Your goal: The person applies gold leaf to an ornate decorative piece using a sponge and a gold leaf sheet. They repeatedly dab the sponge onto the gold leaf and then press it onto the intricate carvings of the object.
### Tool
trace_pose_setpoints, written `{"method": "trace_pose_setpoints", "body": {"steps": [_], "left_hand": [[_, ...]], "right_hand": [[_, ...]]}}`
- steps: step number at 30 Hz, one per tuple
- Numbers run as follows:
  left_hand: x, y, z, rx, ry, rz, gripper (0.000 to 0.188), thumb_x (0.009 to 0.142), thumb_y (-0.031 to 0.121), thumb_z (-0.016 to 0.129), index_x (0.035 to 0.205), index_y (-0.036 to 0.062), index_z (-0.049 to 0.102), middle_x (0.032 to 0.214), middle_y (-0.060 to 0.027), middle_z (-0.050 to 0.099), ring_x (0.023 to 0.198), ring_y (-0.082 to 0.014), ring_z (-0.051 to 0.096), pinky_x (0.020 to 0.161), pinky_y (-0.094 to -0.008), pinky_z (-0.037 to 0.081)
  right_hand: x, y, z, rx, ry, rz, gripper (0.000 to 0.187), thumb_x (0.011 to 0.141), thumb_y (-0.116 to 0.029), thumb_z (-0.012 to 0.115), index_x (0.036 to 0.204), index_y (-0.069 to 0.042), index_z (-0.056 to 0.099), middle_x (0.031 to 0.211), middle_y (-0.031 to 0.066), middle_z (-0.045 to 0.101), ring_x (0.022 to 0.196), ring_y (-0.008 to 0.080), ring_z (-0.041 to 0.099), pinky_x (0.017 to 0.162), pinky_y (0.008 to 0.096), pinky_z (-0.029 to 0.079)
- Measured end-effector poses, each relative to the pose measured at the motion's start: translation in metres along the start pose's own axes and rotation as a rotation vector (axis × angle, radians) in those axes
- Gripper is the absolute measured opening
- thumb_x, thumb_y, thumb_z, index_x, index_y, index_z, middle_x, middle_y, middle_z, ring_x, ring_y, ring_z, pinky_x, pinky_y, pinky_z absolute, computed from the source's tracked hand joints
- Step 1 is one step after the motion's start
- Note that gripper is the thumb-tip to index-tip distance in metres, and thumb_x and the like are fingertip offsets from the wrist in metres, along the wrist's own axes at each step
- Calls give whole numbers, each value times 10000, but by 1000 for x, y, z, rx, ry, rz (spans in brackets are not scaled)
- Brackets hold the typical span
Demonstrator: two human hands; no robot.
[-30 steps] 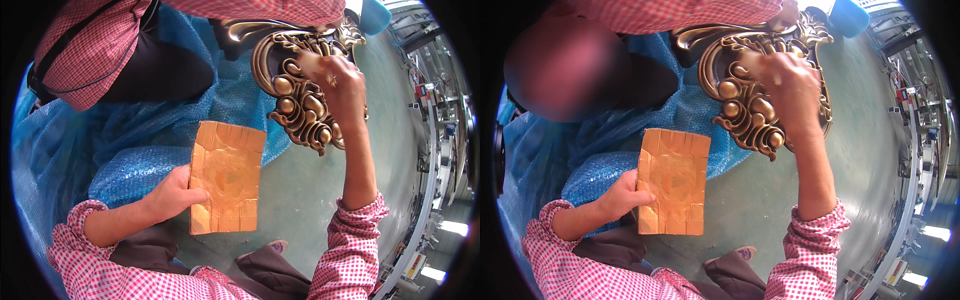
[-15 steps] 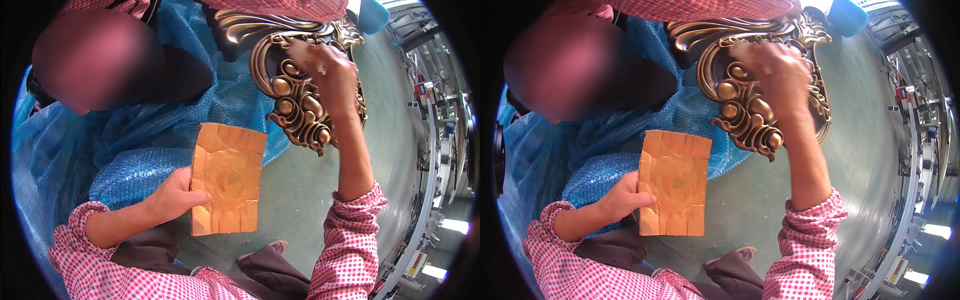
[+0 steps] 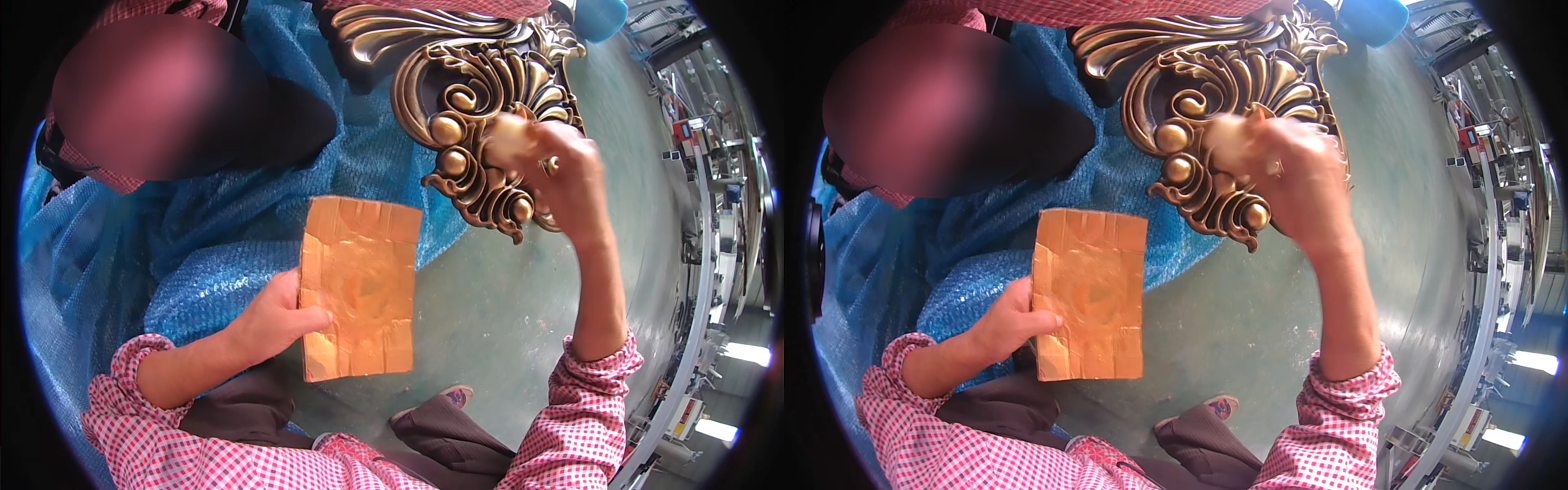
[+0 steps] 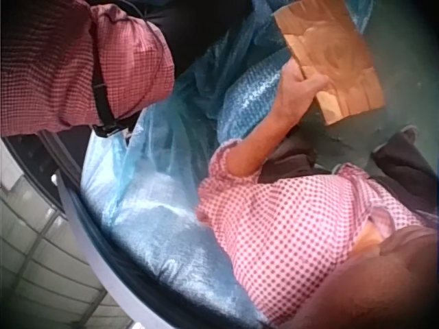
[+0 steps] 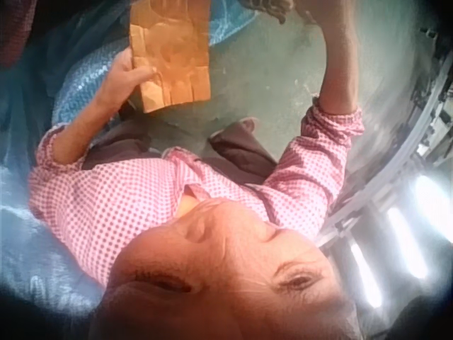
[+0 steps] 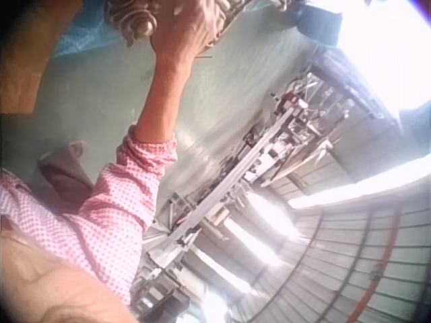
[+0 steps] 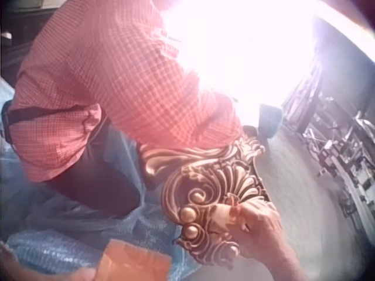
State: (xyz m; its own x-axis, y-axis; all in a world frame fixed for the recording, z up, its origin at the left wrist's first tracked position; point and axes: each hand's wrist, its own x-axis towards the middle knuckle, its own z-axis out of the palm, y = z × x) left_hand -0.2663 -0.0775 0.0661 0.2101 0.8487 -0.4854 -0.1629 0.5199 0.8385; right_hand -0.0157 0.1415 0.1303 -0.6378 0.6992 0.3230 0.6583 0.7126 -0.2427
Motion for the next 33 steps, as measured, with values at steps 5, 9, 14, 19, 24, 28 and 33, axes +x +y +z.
{"method": "trace_pose_setpoints", "body": {"steps": [5, 9, 14, 19, 24, 28, 33], "left_hand": [[3, -1, 3, -48, -27, -18, 438, 769, 37, 548, 1193, -45, 475, 1117, -92, 603, 1018, -153, 592, 909, -304, 472], [-1, 0, 5, -68, -9, -4, 413, 775, 39, 532, 1176, -52, 491, 1109, -98, 610, 1008, -150, 590, 894, -296, 473], [3, 1, 7, -11, -14, -46, 424, 765, 25, 535, 1180, -50, 493, 1098, -101, 612, 1005, -158, 599, 887, -303, 483], [0, 0, 8, -30, 2, -55, 389, 776, 28, 522, 1156, -55, 517, 1085, -105, 621, 994, -152, 600, 878, -291, 481], [0, -5, 8, -24, -15, -32, 388, 775, 26, 520, 1154, -58, 517, 1081, -106, 623, 993, -151, 600, 877, -290, 480], [0, -1, 9, -59, -2, -51, 386, 776, 24, 519, 1153, -56, 520, 1086, -102, 623, 991, -150, 601, 877, -293, 480], [-2, 0, 11, -9, 24, -49, 384, 777, 23, 519, 1154, -49, 522, 1087, -95, 623, 988, -148, 602, 880, -297, 480]], "right_hand": [[-11, -24, 2, -65, 86, -143, 255, 687, -123, 752, 867, -28, 599, 846, 84, 609, 814, 268, 590, 755, 362, 445], [-27, -7, -6, -184, 36, -85, 241, 686, -116, 731, 860, -45, 580, 822, 70, 590, 831, 259, 576, 767, 359, 425], [-33, -30, 11, 2, 59, -238, 228, 666, -92, 714, 857, -67, 592, 815, 57, 597, 812, 258, 574, 754, 358, 423], [-40, -1, -11, -217, 164, -52, 238, 653, -78, 718, 861, -94, 604, 834, 40, 596, 833, 240, 568, 738, 360, 423], [-51, -15, 4, -116, 34, -177, 261, 634, -76, 733, 853, -73, 591, 851, 62, 605, 850, 261, 575, 754, 360, 429], [-63, -7, -9, -32, 199, -51, 297, 622, -48, 727, 868, -40, 561, 872, 88, 597, 855, 296, 565, 777, 366, 438], [-79, 2, -17, -144, 141, 19, 271, 625, -54, 737, 838, -79, 571, 827, 69, 598, 803, 272, 579, 728, 379, 460]]}}
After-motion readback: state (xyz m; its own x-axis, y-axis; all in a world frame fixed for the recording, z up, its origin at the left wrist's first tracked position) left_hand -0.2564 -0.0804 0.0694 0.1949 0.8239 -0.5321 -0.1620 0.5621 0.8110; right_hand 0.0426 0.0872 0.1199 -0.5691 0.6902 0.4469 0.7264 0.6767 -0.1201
